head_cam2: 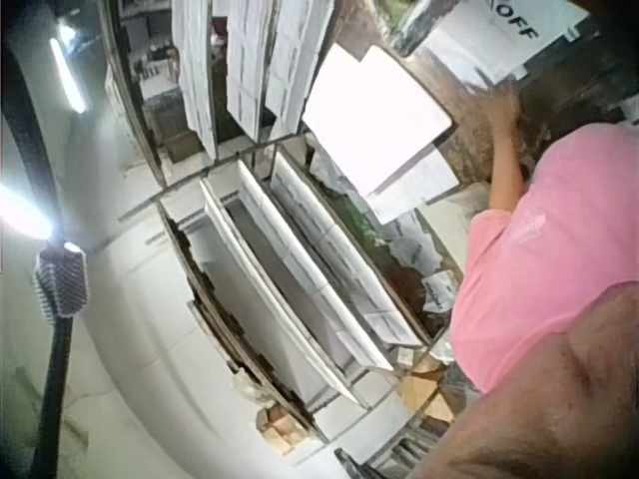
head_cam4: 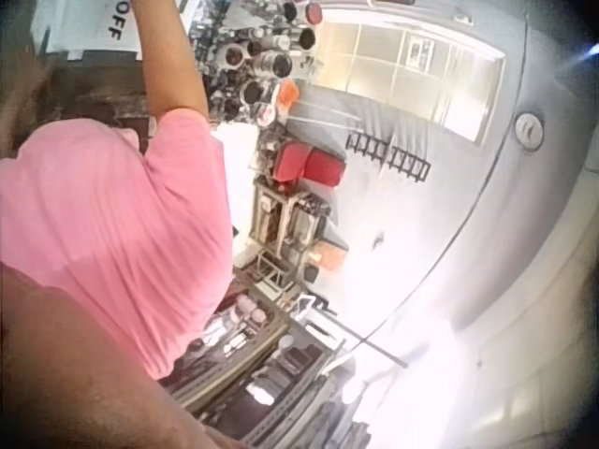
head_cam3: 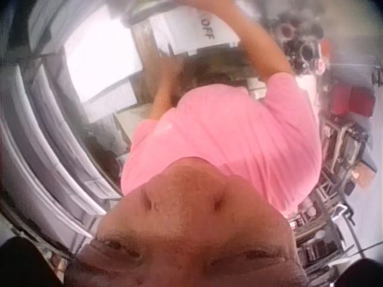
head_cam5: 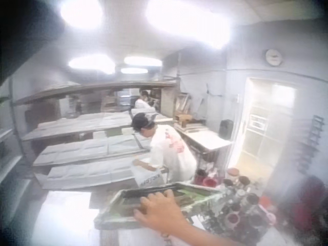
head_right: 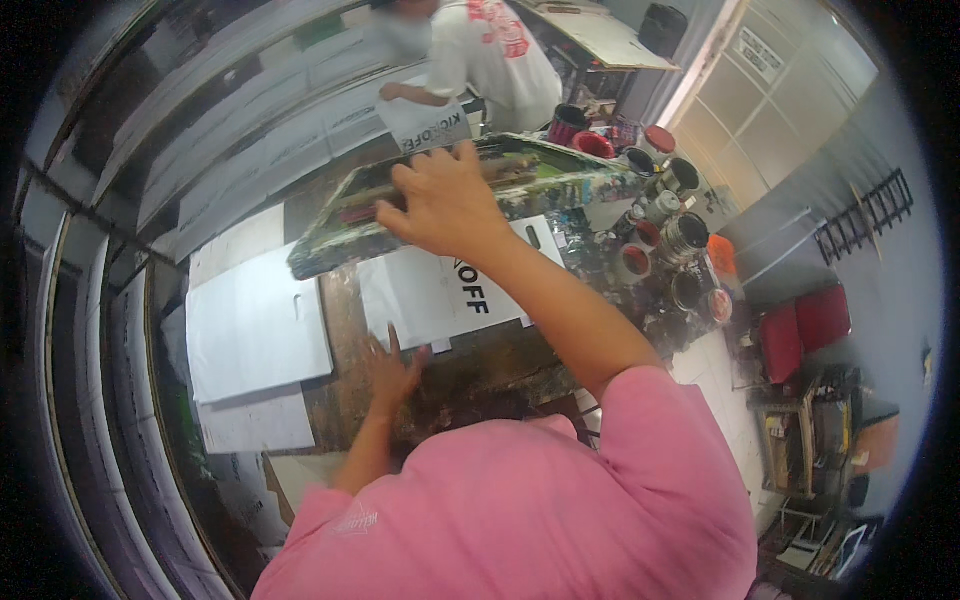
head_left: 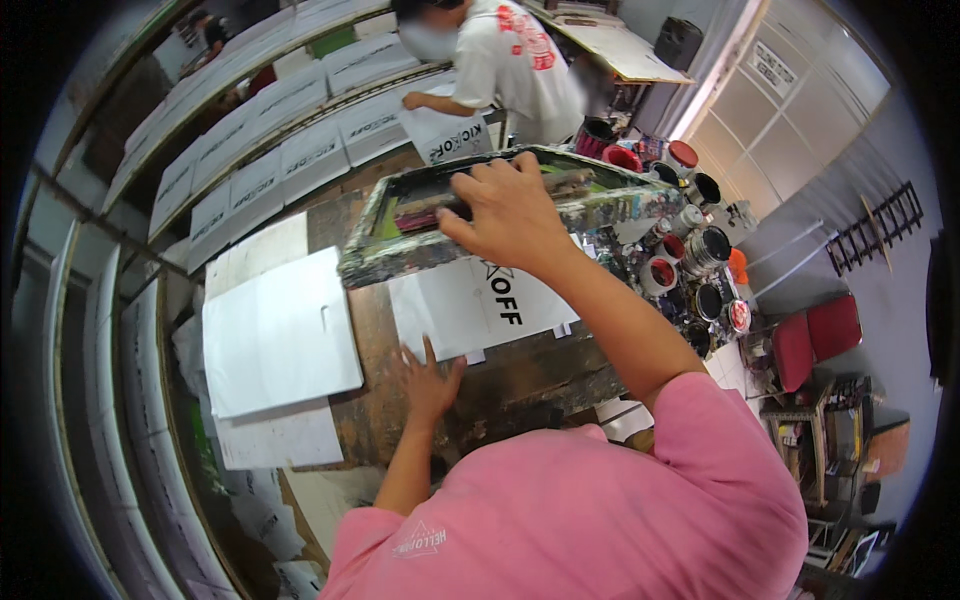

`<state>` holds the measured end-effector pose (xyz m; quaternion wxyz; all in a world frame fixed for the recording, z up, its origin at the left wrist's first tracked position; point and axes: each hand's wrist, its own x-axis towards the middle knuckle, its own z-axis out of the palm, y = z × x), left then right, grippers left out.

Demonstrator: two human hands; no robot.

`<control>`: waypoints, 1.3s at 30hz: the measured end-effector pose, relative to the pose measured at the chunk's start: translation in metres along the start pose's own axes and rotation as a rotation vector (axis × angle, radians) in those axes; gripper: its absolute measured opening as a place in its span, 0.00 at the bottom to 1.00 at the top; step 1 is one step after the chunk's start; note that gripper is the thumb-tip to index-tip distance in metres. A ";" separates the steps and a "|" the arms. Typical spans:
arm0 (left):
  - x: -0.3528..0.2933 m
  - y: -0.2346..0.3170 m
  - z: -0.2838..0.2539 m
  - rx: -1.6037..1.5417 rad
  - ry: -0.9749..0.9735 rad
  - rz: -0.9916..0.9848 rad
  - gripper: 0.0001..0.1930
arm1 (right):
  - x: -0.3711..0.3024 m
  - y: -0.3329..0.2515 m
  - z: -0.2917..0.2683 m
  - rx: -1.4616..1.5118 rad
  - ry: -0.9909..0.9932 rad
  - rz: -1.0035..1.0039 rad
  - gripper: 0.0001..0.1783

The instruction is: The person performs screen printing by applying ink through a mesh screen onto white bags using a squeegee, then lifts the screen and sets the bags aside on shelves.

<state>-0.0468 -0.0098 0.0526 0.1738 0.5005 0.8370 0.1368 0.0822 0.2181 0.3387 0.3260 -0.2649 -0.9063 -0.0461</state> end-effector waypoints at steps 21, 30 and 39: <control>0.062 0.063 -0.042 -0.361 0.453 0.082 0.26 | 0.088 0.035 -0.010 0.137 -0.035 0.054 0.33; 0.010 -0.036 -0.061 -0.881 0.594 -0.219 0.21 | 0.081 0.028 -0.001 0.003 -0.015 0.026 0.32; -0.016 -0.225 -0.114 -0.606 0.691 -0.332 0.36 | 0.058 -0.003 -0.020 -0.009 -0.117 0.097 0.28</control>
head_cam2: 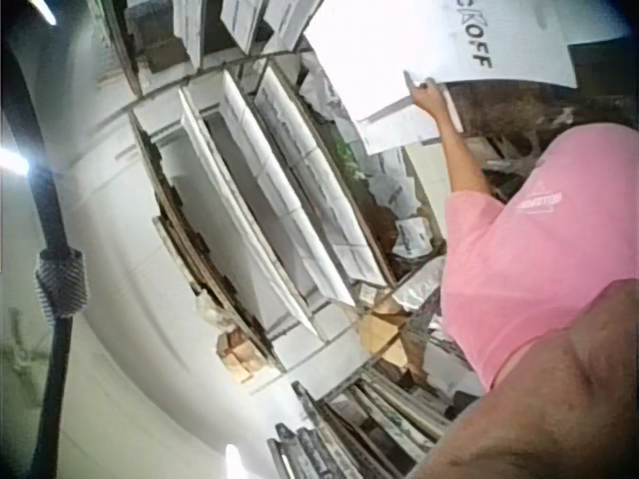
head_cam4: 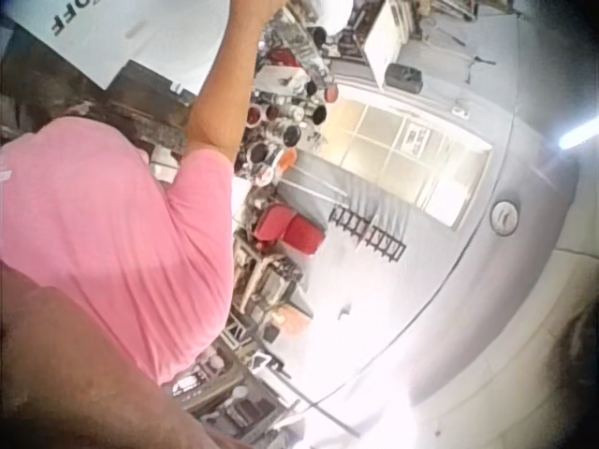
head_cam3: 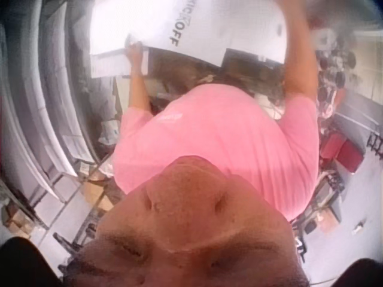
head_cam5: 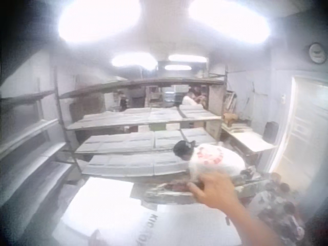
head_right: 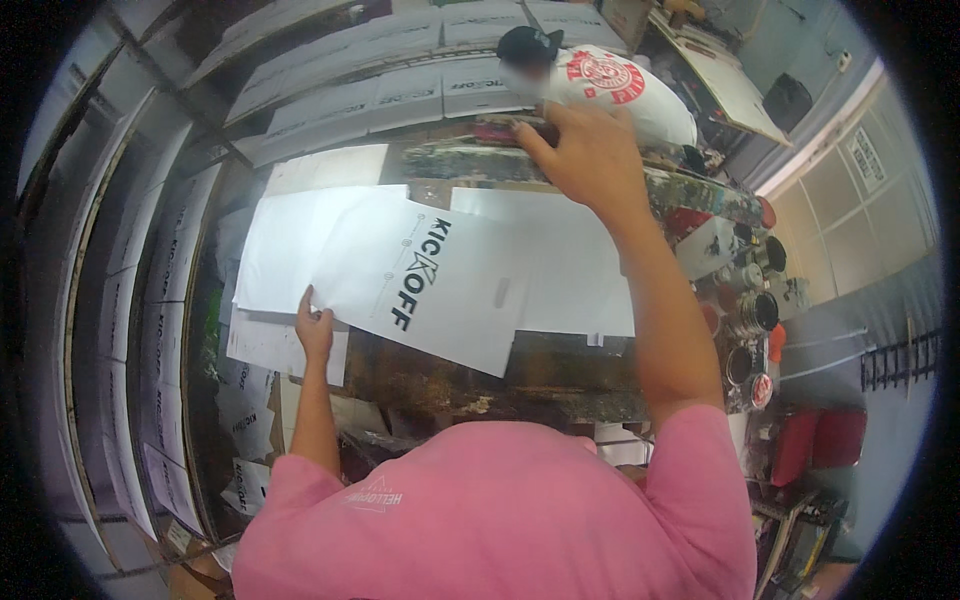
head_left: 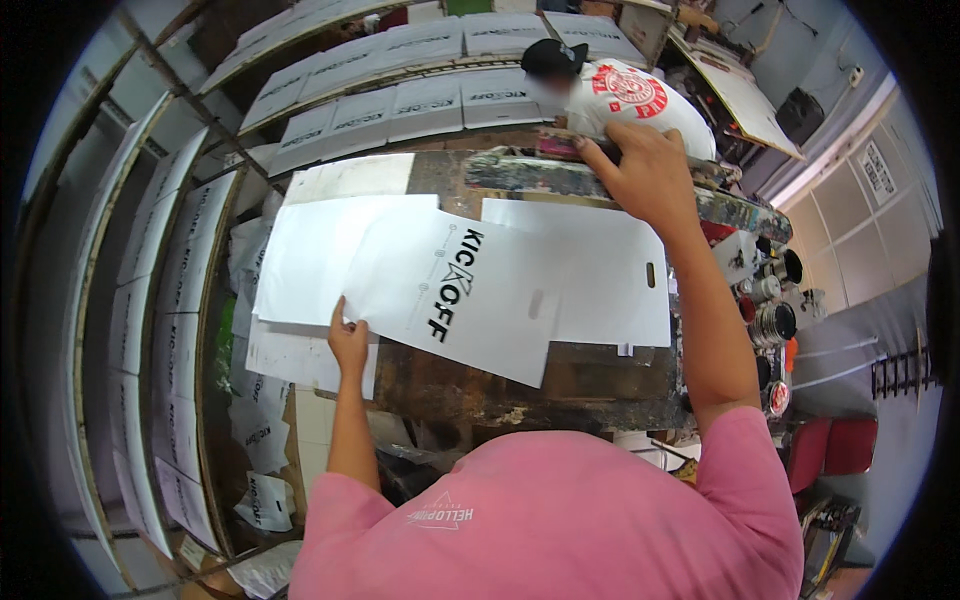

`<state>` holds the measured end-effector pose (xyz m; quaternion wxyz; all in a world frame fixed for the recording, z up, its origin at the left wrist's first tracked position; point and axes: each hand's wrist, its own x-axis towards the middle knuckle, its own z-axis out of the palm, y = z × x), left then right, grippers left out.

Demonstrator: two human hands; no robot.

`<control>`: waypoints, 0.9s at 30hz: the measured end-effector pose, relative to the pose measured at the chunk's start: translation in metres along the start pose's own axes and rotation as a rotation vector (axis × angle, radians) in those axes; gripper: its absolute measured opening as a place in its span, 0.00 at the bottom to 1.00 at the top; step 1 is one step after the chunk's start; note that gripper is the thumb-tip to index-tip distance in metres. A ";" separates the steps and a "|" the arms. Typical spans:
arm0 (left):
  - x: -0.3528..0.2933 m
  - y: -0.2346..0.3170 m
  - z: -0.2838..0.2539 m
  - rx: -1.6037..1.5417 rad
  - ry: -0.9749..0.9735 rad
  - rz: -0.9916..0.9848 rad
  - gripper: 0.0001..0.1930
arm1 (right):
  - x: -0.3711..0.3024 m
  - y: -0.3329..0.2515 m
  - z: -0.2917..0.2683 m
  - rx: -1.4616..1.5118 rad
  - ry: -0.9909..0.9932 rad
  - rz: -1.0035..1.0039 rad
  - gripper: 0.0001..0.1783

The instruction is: The person performs screen printing by applying ink through a mesh screen onto white bags using a squeegee, then lifts the screen and sets the bags aside on shelves.

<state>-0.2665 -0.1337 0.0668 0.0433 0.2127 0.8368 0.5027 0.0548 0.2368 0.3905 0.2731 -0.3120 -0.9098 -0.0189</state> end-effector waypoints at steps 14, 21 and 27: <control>-0.032 0.189 0.054 -0.704 -0.774 0.008 0.40 | -0.046 0.005 0.024 -0.036 0.078 0.003 0.34; -0.145 0.208 0.072 -1.301 -0.674 -0.764 0.58 | -0.183 0.004 0.092 -0.041 -0.535 -0.176 0.28; -0.172 0.056 0.136 -1.041 -0.726 -1.066 0.67 | -0.288 0.014 0.187 0.209 -0.635 -0.033 0.25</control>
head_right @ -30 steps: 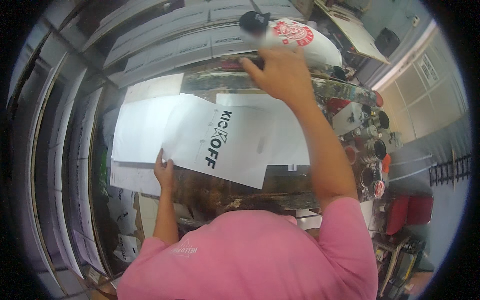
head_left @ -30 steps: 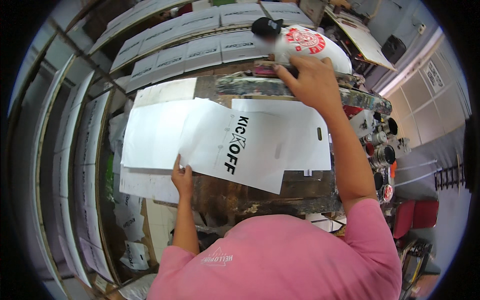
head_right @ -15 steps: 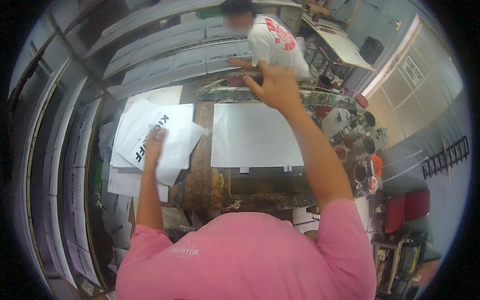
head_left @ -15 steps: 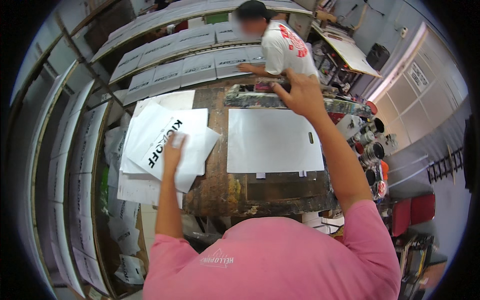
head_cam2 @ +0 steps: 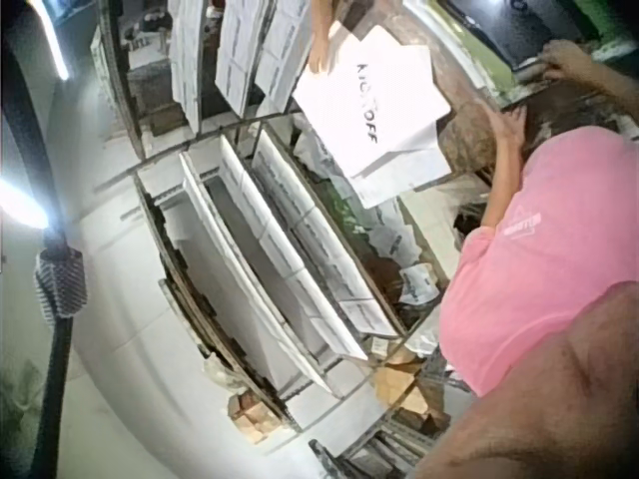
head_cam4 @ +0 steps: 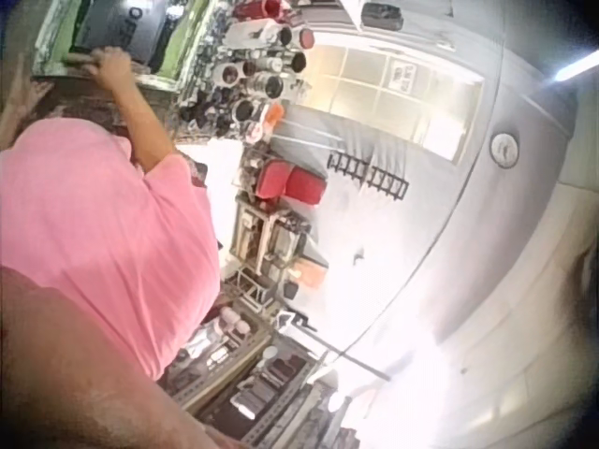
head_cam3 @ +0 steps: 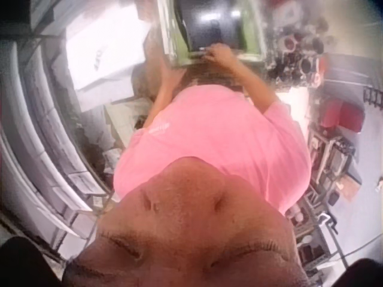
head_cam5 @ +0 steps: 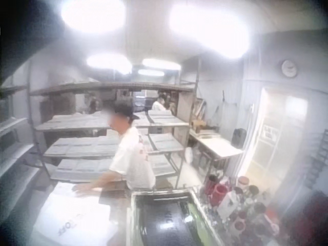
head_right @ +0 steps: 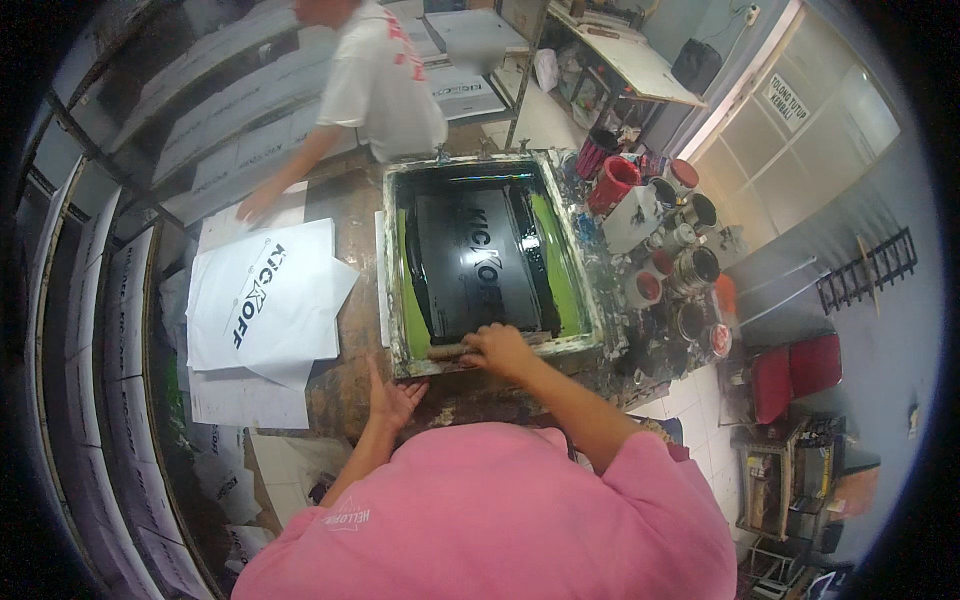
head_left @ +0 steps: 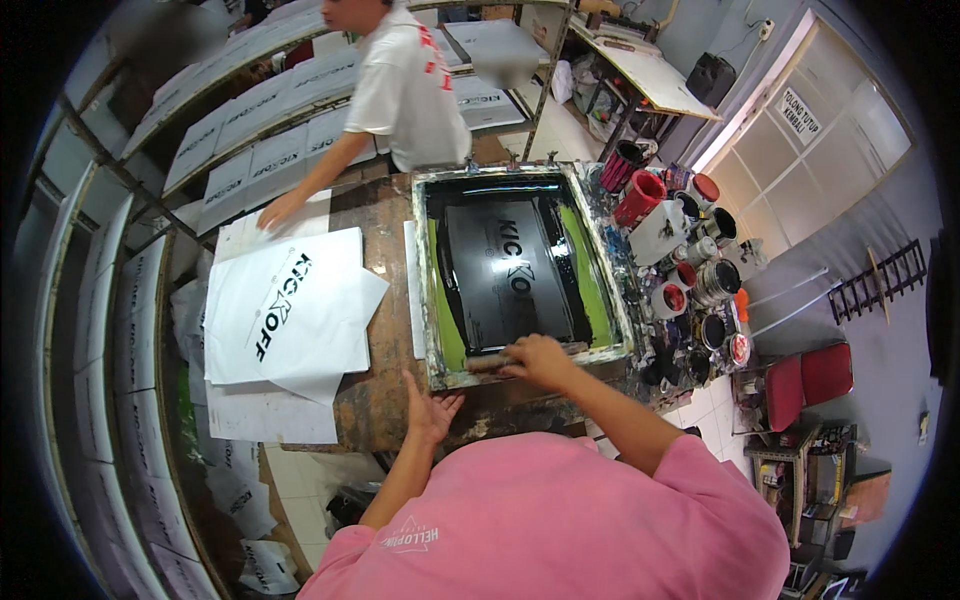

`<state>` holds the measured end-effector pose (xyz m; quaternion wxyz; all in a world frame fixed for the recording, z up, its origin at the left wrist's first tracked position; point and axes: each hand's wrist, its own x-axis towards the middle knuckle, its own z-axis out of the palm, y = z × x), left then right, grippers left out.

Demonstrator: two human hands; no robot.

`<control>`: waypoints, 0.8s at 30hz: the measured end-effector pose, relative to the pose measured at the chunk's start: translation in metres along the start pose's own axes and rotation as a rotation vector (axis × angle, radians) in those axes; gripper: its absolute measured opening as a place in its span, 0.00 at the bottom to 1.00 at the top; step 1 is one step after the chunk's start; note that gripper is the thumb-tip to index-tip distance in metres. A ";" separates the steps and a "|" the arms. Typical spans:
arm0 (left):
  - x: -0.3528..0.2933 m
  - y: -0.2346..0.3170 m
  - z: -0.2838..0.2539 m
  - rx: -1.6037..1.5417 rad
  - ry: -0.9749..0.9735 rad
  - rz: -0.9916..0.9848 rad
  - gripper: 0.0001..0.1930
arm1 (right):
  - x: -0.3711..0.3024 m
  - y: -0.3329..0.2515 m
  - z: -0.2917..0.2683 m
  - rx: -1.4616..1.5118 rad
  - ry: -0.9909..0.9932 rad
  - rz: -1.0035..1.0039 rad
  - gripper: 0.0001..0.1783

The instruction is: The person performs screen printing by applying ink through a mesh screen onto white bags using a squeegee, then lifts the screen and sets the bags aside on shelves.

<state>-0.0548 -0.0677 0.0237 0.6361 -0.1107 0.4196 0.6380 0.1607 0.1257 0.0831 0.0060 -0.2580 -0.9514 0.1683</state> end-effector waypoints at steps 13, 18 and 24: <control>0.016 -0.005 0.005 0.138 0.314 -0.083 0.69 | 0.161 0.091 0.029 -0.061 0.236 -0.047 0.24; 0.017 0.003 0.036 0.112 0.507 -0.087 0.67 | 0.283 0.164 0.006 -0.109 0.345 -0.053 0.21; 0.007 -0.007 0.029 0.092 0.388 -0.052 0.62 | 0.359 0.198 -0.060 -0.012 0.071 -0.093 0.27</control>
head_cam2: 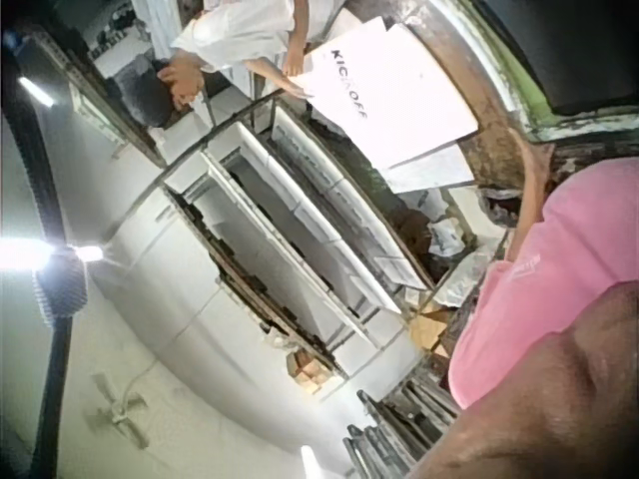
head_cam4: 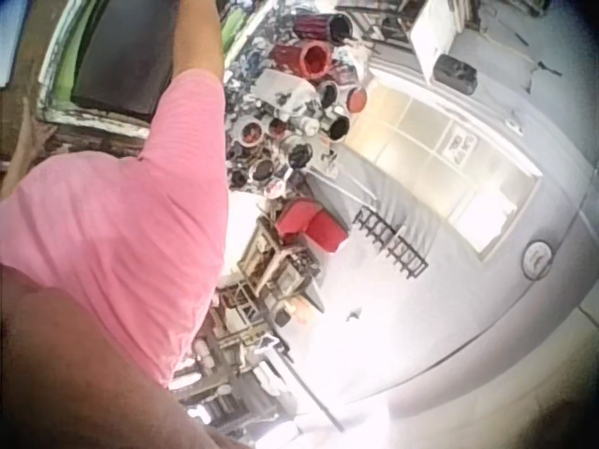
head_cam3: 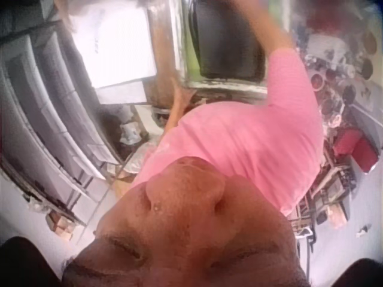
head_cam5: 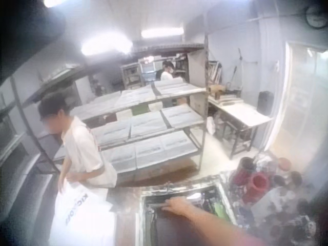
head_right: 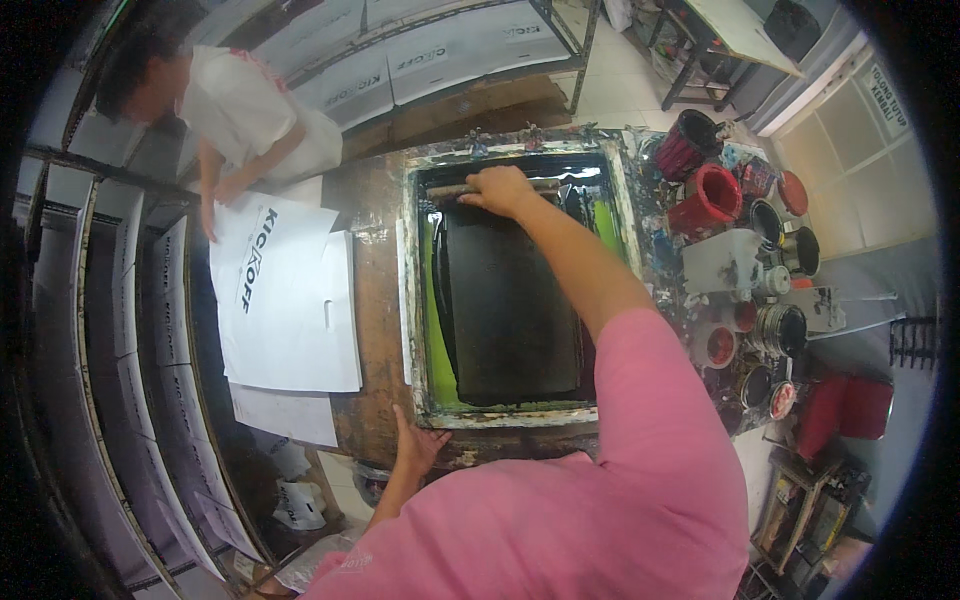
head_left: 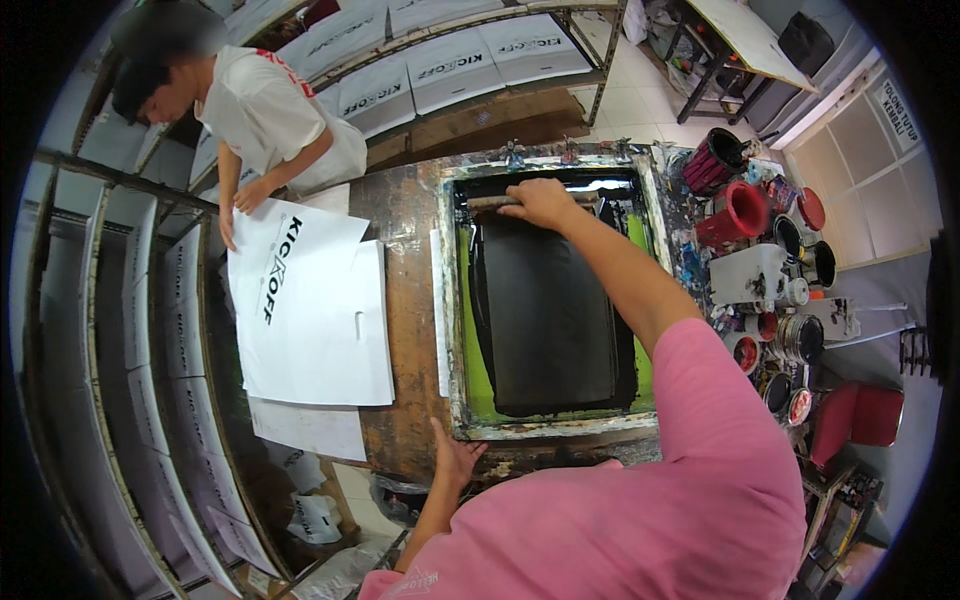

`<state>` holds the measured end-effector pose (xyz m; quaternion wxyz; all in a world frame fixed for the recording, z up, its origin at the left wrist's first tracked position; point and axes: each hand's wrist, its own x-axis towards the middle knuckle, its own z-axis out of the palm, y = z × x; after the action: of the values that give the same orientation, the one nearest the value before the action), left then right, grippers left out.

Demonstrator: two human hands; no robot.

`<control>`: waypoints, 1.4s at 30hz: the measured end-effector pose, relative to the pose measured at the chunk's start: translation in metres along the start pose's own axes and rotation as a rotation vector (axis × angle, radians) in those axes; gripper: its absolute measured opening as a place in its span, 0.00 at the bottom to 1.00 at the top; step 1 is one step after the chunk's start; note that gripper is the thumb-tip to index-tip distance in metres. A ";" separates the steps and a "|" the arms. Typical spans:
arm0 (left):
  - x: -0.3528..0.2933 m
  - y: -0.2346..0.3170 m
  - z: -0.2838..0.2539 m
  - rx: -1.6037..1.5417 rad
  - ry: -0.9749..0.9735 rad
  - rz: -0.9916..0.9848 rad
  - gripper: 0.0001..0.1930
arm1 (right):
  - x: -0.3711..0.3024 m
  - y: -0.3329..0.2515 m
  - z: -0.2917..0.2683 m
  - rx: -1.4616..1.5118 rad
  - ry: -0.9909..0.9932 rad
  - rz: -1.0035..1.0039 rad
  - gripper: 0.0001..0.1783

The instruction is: The person performs screen printing by applying ink through a mesh screen onto white bags using a squeegee, then lifts the screen and sets the bags aside on shelves.

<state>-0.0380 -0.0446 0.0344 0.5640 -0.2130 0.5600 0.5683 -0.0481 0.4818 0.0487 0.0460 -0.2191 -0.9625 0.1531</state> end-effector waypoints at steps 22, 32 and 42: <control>-0.121 0.062 0.026 -0.067 -0.496 0.386 0.51 | -0.315 -0.265 -0.123 -0.095 0.181 0.019 0.21; -0.019 0.077 0.053 1.423 0.023 1.238 0.42 | -0.236 -0.275 -0.215 -0.244 0.691 -0.010 0.20; 0.035 -0.009 0.042 1.884 0.245 1.023 0.59 | -0.195 -0.256 -0.259 -0.239 0.695 -0.020 0.24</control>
<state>-0.0235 0.0044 0.0123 0.1368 0.5106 0.8473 0.0520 0.0633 0.2491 0.3711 0.3458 -0.2522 -0.9027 -0.0443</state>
